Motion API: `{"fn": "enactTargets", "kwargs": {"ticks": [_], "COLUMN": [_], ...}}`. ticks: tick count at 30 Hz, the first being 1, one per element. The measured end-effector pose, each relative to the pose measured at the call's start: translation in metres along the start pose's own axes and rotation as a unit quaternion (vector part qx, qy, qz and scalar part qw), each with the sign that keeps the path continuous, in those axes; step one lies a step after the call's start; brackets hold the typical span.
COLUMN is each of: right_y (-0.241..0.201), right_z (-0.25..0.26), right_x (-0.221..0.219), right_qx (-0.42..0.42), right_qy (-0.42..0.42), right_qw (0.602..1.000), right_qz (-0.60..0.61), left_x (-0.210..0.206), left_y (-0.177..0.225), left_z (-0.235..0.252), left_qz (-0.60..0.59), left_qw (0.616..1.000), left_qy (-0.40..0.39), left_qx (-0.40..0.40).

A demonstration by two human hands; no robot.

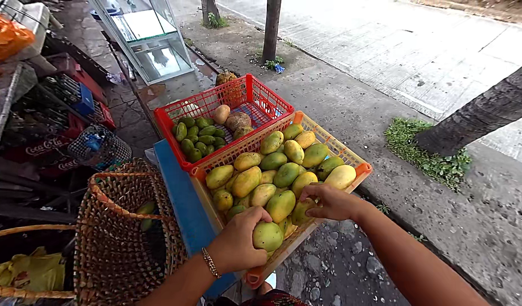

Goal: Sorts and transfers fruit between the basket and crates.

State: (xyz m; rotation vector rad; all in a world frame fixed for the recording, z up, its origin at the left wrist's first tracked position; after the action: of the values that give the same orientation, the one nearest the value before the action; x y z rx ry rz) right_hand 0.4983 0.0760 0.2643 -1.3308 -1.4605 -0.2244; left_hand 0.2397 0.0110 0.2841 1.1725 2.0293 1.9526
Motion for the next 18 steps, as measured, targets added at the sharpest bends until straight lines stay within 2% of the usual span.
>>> {"fn": "enactTargets", "kwargs": {"ticks": [3, 7, 9, 12, 14, 15, 16, 18], "right_y": [0.0, 0.002, -0.009, -0.038, -0.044, -0.039, -0.029, -0.003], "right_z": [-0.005, -0.025, -0.038, -0.047, -0.049, -0.05, -0.052, -0.055], "right_x": [0.006, 0.028, 0.039, 0.04, 0.043, 0.048, 0.053, 0.06], "right_qx": [-0.011, 0.002, 0.029, 0.122, 0.143, 0.13, 0.106, 0.053], "right_qy": [0.0, 0.142, 0.143, 0.13, 0.19, 0.233, 0.269, 0.317], "right_qw": [1.0, 0.988, 0.983, 0.977, 0.969, 0.961, 0.954, 0.933], "right_qz": [-0.013, 0.064, 0.109, 0.113, 0.072, 0.068, 0.082, 0.161], "left_x": [-0.009, -0.015, -0.017, -0.021, -0.025, -0.026, -0.027, -0.033], "left_y": [0.005, 0.019, 0.033, 0.054, 0.063, 0.064, 0.064, 0.061], "left_z": [0.005, 0.016, 0.028, 0.051, 0.067, 0.074, 0.082, 0.096], "left_qz": [0.013, 0.013, -0.003, -0.144, -0.263, -0.284, -0.256, -0.085], "left_qw": [1.0, 0.999, 0.999, 0.986, 0.959, 0.953, 0.961, 0.995], "left_qy": [0.01, 0.036, 0.04, 0.082, 0.092, 0.088, 0.077, 0.004], "left_qx": [-0.005, -0.02, -0.008, -0.011, -0.05, -0.064, -0.067, -0.043]}}
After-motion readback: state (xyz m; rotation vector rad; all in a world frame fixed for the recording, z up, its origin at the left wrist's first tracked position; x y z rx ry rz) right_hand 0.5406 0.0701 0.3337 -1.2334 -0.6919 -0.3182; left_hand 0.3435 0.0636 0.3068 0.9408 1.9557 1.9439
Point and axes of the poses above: each hand's wrist, its own z-axis towards the middle knuckle, its own x-axis out of the back of the hand, y = z × x, the point moved 4 cm from there along z, towards the middle knuckle, and after that the axes turned 12 degrees about -z, right-handed, at the moved point
